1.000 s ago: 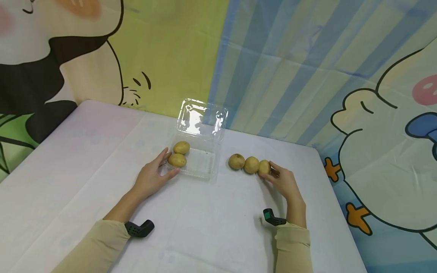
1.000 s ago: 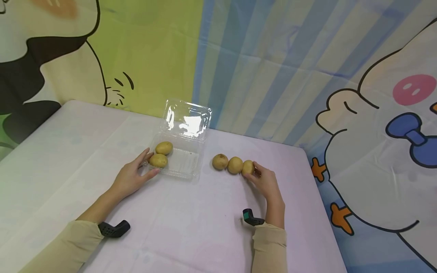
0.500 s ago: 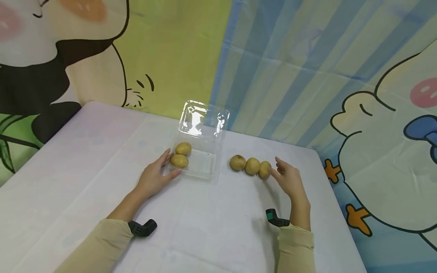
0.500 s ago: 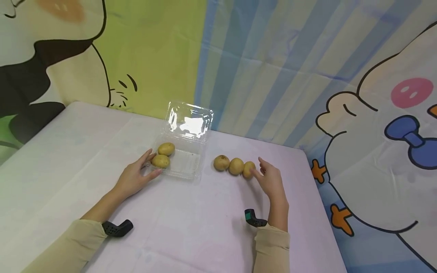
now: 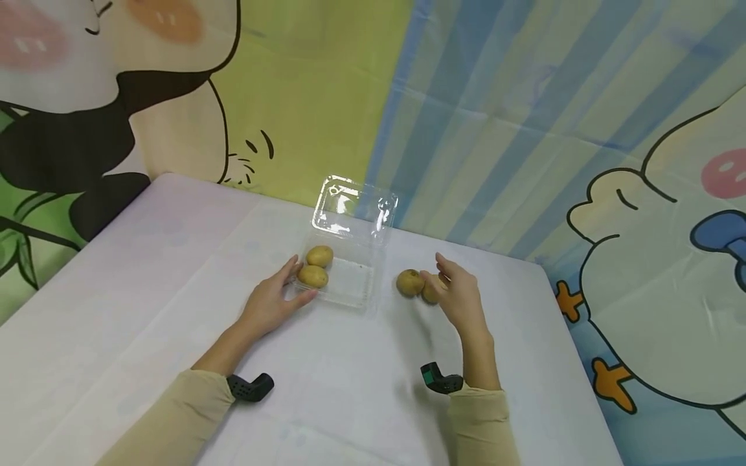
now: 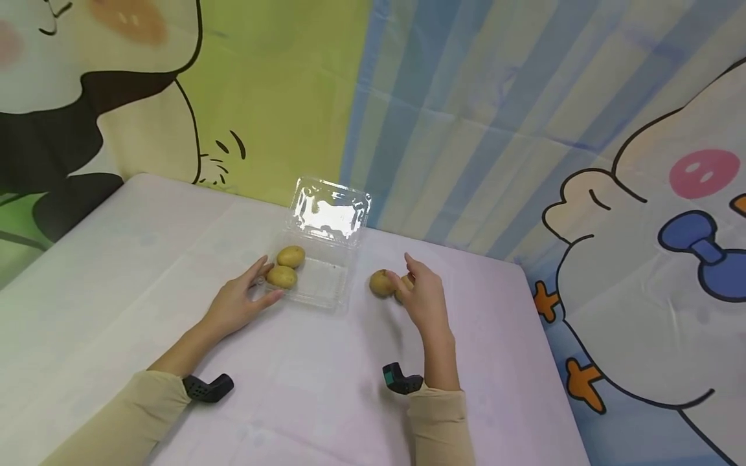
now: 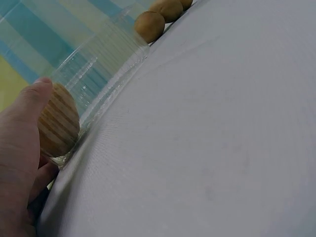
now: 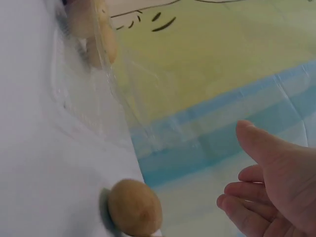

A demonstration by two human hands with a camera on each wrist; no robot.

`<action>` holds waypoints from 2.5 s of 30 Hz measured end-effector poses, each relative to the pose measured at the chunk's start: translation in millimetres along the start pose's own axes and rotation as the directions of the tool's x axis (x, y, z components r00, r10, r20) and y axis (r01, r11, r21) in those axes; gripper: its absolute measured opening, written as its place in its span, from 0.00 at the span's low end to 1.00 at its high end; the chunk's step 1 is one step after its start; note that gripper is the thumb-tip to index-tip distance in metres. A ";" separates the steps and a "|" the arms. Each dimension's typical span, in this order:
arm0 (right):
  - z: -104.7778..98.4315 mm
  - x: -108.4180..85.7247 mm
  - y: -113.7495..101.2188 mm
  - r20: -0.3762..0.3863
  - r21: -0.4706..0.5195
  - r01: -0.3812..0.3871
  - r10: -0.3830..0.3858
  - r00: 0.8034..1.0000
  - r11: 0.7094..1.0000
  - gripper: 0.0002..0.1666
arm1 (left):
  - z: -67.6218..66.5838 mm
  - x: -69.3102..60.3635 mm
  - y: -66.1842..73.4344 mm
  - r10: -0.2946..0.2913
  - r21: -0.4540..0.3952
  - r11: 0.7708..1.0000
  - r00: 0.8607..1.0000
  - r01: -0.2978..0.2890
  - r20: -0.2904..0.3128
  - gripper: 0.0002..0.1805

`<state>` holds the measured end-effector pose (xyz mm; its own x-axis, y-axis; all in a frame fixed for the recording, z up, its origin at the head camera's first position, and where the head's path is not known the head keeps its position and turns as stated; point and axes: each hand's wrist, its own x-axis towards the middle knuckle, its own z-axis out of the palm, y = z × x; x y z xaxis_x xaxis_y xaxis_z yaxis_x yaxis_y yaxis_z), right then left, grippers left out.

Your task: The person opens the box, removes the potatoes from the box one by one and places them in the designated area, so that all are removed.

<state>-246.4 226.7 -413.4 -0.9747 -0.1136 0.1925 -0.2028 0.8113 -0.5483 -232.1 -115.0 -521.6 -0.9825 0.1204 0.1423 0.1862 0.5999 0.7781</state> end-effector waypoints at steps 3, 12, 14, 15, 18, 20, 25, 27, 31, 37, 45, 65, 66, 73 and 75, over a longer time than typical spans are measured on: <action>15.2 9.7 -17.8 0.012 -0.016 0.021 -0.021 1.000 1.000 0.37 | -0.3 0.9 0.4 -0.003 -0.002 1.000 1.000 0.003 0.002 0.53; 73.7 35.2 -61.7 0.117 -0.083 0.026 -0.016 0.993 0.996 0.47 | 1.3 -0.8 -1.1 -0.012 0.002 1.000 1.000 0.012 -0.003 0.53; 86.3 39.2 -69.2 0.138 -0.091 0.026 -0.013 0.990 0.996 0.48 | 1.2 -0.9 -0.8 -0.011 0.006 1.000 1.000 0.011 -0.003 0.54; 92.1 41.0 -72.8 0.149 -0.093 0.028 -0.014 0.989 0.995 0.48 | 1.0 -0.9 -0.7 -0.010 0.011 1.000 1.000 0.010 -0.004 0.54; 107.7 47.3 -82.5 0.179 -0.067 0.025 -0.013 0.984 0.997 0.47 | 0.0 -0.7 -0.1 -0.007 0.015 1.000 1.000 0.007 -0.022 0.53; 117.1 51.5 -86.3 0.198 -0.048 0.015 -0.006 0.980 0.999 0.47 | -0.4 -0.7 0.0 -0.006 0.014 1.000 1.000 0.006 -0.028 0.53; 134.3 57.2 -90.1 0.208 -0.040 -0.026 0.033 0.978 0.999 0.46 | 0.4 -1.0 -0.2 -0.005 0.025 1.000 1.000 0.006 -0.020 0.53; 136.7 57.5 -91.3 0.191 -0.043 -0.049 0.057 0.980 0.998 0.45 | 0.7 -1.5 0.8 -0.005 0.028 1.000 1.000 0.006 -0.023 0.52; 136.8 58.7 -94.6 0.164 -0.022 -0.088 0.091 0.982 0.996 0.43 | -0.7 -2.1 2.6 -0.002 0.032 0.999 0.999 0.003 -0.033 0.52; 138.3 60.4 -97.2 0.176 0.020 -0.108 0.103 0.979 0.994 0.44 | -0.2 -0.7 4.0 -0.004 0.030 1.000 1.000 0.005 -0.023 0.52; 144.0 62.8 -97.9 0.177 0.044 -0.103 0.093 0.980 0.994 0.41 | -1.1 -1.2 3.9 -0.008 0.031 0.999 1.000 0.009 -0.024 0.52; 153.8 65.0 -93.4 0.208 0.297 -0.128 0.067 0.976 0.946 0.38 | 1.4 -2.0 1.6 0.002 0.039 0.999 0.999 0.000 -0.045 0.52; 153.8 65.5 -93.1 0.214 0.302 -0.129 0.065 0.975 0.945 0.38 | 1.4 -1.8 1.7 -0.001 0.039 0.999 0.999 0.002 -0.045 0.52; 153.0 67.9 -91.8 0.246 0.295 -0.120 0.046 0.968 0.948 0.37 | 0.0 -1.2 2.6 -0.011 0.033 0.999 0.999 0.013 -0.034 0.52; 153.0 68.0 -91.6 0.253 0.299 -0.123 0.046 0.966 0.946 0.37 | -0.4 -1.4 2.9 -0.012 0.034 0.999 0.999 0.013 -0.031 0.52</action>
<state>-308.5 56.9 -474.6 -0.9750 -0.2176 -0.0451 -0.0999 0.6104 -0.7858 -230.2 -113.7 -519.3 -0.9845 0.0883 0.1516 0.1732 0.6279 0.7588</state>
